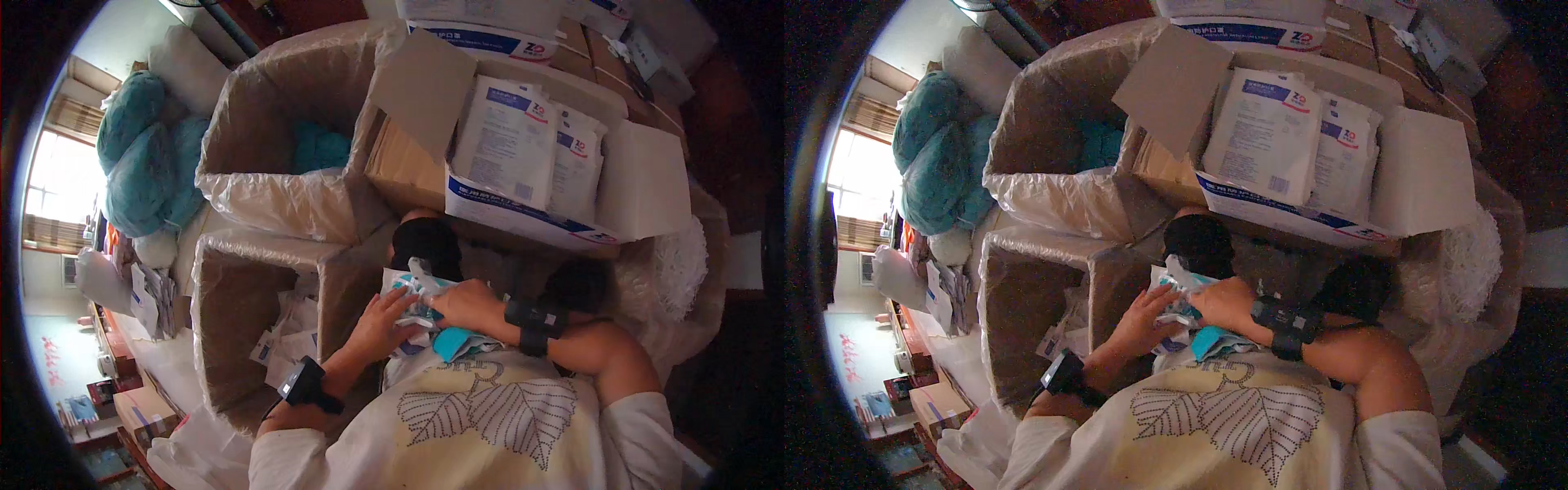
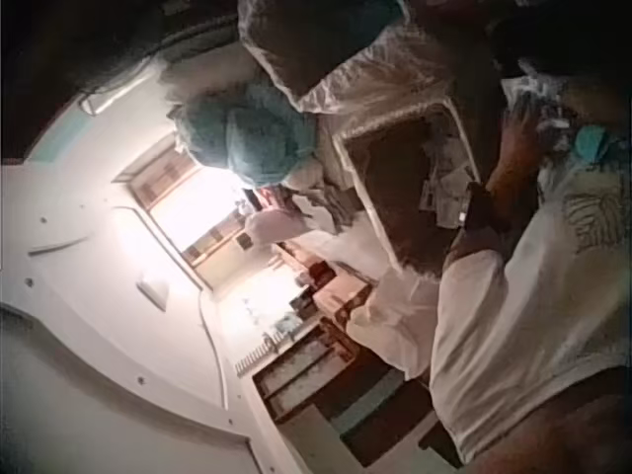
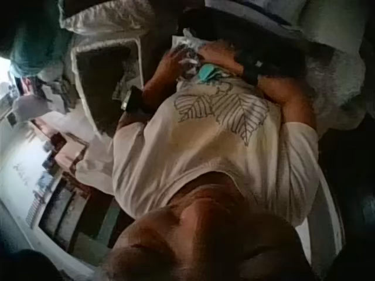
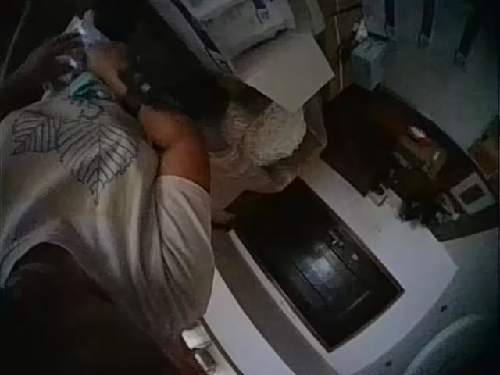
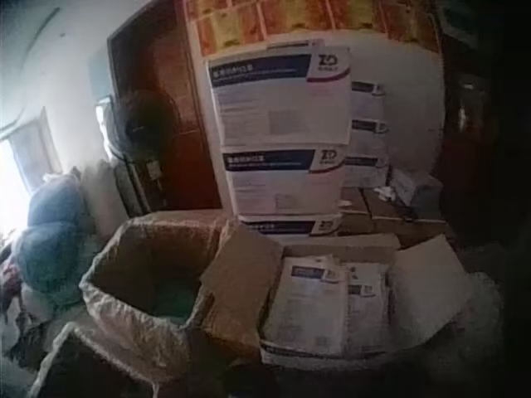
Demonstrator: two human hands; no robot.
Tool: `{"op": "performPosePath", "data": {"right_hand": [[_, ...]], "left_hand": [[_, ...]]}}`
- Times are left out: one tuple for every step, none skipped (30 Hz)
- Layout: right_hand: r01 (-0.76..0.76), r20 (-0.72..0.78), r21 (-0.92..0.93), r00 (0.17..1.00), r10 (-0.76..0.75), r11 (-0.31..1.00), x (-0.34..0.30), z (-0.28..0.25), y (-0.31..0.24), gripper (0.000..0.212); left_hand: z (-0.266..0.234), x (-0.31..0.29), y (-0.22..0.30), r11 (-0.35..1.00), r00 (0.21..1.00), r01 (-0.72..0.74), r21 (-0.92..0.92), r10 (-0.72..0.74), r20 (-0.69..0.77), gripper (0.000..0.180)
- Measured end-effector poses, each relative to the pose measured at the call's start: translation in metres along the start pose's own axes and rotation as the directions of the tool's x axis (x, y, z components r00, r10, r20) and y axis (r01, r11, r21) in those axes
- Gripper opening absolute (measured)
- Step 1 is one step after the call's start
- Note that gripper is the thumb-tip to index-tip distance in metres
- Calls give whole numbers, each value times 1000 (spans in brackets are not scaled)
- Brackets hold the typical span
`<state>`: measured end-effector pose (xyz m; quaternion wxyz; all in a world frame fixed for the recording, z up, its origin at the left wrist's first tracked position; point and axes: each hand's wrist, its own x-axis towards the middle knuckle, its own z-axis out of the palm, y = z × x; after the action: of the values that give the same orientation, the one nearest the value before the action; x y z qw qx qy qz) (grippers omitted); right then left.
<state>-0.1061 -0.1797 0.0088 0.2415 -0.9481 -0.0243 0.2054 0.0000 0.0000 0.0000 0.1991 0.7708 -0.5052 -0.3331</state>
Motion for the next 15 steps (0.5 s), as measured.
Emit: {"op": "performPosePath", "data": {"right_hand": [[7,-18,-16,1000,-7,1000,2,5,1,30],[16,-46,-22,999,-17,1000,5,9,2,26],[21,-64,-26,998,-22,999,4,8,0,22],[29,-92,-21,995,-31,999,6,6,-3,18],[39,-121,-16,992,-40,999,7,4,-6,17],[54,-130,-41,990,-59,998,8,6,-4,17],[71,-139,-67,987,-79,995,10,10,-3,17],[87,-147,-93,984,-100,992,11,12,-1,17],[94,-135,-119,985,-110,988,10,13,-2,17],[100,-123,-146,985,-119,984,9,14,-2,17],[107,-111,-172,986,-127,979,8,14,-1,17],[126,-112,-179,983,-148,976,9,16,-1,17],[145,-113,-185,979,-168,972,10,17,-1,16],[134,-139,-195,977,-163,972,9,18,0,16],[128,-162,-206,973,-163,970,9,11,-2,15]], "left_hand": [[1,1,1,992,999,36,-121,-38,-11,62],[1,2,2,968,997,70,-241,-76,-18,63],[-1,3,3,969,997,65,-238,-73,-25,63],[-3,4,5,970,997,60,-235,-70,-32,64],[-5,4,6,971,997,56,-232,-67,-39,64],[-5,5,6,989,998,31,-144,-39,-52,65],[-5,6,5,999,998,7,-53,-10,-63,65],[-5,7,5,999,997,-16,39,18,-71,66],[-3,6,6,999,998,14,45,-11,-68,66],[-1,5,6,998,997,44,51,-41,-65,67],[0,4,7,996,996,74,57,-70,-63,68],[0,4,6,996,996,72,49,-69,-61,68],[1,4,4,997,996,69,41,-66,-60,68],[1,4,3,997,996,65,32,-63,-59,68],[1,3,-1,998,996,57,31,-54,-74,68]]}}
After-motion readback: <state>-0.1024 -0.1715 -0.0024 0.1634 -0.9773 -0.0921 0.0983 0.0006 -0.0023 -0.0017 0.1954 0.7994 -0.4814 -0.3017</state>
